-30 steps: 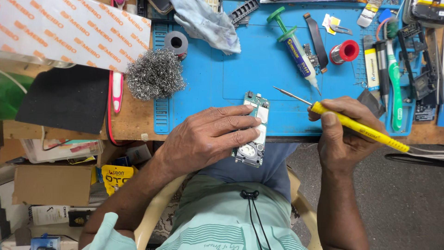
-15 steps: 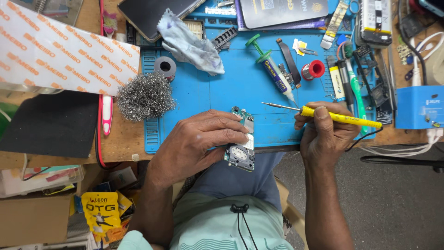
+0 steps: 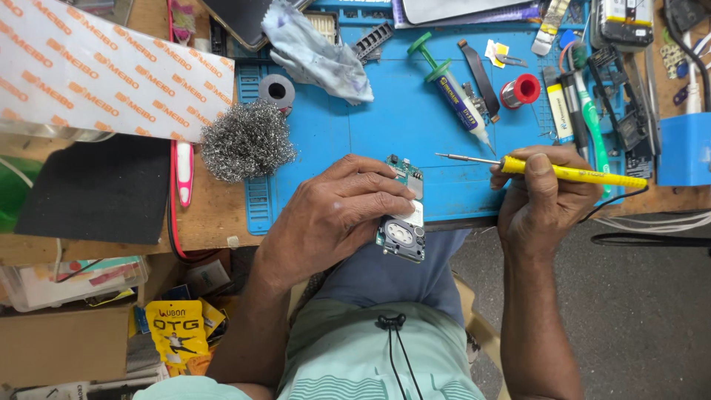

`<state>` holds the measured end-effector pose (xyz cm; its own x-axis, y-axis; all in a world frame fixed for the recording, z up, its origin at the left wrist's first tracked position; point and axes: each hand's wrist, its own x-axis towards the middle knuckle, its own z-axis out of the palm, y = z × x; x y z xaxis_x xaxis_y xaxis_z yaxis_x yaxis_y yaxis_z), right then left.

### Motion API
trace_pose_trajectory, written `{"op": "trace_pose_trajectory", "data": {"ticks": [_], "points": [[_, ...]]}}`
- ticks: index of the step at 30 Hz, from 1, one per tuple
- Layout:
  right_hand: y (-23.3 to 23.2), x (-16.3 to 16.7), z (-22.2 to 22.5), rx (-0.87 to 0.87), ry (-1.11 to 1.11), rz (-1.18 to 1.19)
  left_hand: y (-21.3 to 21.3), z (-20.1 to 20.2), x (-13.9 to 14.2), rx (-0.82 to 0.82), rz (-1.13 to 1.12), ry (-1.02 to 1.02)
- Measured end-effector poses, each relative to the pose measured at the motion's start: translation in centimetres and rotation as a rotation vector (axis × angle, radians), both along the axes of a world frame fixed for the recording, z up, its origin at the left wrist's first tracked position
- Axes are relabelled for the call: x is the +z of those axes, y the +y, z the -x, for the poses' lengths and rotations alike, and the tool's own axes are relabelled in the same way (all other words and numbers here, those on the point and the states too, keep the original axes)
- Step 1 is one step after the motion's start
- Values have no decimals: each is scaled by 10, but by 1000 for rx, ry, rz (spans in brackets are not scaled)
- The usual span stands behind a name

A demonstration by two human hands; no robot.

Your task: The person probes a disassembled phone motherboard with multimeter test leads to test it, then uses a soldering iron to solder components on the board, holding the board in one hand while working with the iron in the other.

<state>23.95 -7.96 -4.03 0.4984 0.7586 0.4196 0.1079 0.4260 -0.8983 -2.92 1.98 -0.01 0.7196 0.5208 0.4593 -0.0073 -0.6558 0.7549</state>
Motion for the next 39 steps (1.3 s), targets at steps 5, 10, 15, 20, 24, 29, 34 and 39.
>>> {"op": "trace_pose_trajectory", "data": {"ticks": [5, 10, 15, 20, 24, 29, 34, 39], "points": [[-4, -1, 12, -30, -235, 35, -3, 3, -4, 23, 9, 16], [-6, -3, 17, -72, -390, 59, -2, 3, -7, 47, -23, 33], [-4, 3, 19, -44, -417, 100, -1, 3, -7, 42, -10, 33], [-2, 5, 21, -21, -425, 124, 1, 3, -8, 32, 0, 46], [-1, 5, 22, -20, -436, 132, 1, 4, -9, 28, -2, 43], [-1, 5, 23, -23, -440, 132, 2, 4, -9, 29, -4, 44], [-1, 3, 21, -26, -484, 148, 1, 4, -9, 29, -1, 47], [-1, 0, 19, -3, -465, 128, 1, 4, -10, 30, 3, 57]]}}
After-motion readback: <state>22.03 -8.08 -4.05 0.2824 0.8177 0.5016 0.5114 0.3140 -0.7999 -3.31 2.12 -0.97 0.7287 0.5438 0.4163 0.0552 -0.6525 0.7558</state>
